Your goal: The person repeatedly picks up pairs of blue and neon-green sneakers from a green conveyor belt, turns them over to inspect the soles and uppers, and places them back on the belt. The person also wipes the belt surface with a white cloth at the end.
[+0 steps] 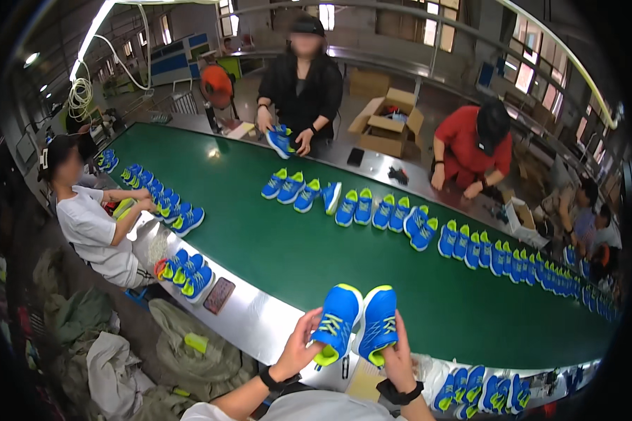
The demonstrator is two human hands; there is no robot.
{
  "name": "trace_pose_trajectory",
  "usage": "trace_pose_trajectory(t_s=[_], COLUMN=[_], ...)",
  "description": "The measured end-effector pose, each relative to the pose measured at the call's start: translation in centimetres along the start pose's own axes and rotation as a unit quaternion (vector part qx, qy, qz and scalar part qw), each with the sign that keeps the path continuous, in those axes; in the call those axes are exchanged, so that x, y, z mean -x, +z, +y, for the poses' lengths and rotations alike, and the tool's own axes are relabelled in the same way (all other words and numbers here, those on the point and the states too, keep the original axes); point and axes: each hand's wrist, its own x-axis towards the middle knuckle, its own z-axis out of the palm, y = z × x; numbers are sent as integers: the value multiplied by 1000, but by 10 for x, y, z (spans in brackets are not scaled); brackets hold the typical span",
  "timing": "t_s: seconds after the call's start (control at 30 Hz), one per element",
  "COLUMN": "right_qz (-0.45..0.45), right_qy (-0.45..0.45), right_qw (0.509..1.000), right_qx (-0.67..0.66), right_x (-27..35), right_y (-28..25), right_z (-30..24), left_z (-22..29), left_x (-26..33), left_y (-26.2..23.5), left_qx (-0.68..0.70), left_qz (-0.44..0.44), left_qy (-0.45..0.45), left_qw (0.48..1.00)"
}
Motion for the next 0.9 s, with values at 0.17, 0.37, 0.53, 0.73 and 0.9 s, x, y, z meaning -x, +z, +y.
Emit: trace_pose_trajectory(t_s=[0.17, 0.37, 0.53, 0.73, 0.9], right_qz=[-24, -30, 92, 127, 105], right_qy=[-37, -87, -214, -294, -220], right_qw=[998, 991, 898, 819, 892], right_qx=[42, 96, 372, 477, 380], right_x=[-24, -43, -40, -52, -56], right_y=[29, 31, 28, 23, 20], right_z=[15, 15, 16, 17, 22], left_z=[8, -18, 1, 4, 3], left_x=[-9, -29, -36, -43, -45], left_y=[-31, -39, -28, -29, -31], left_qx=[-9, 21, -271, -396, -325], left_qz=[25, 35, 119, 146, 126], left_qy=[22, 77, 168, 209, 125], left_qw=[999, 996, 940, 882, 929])
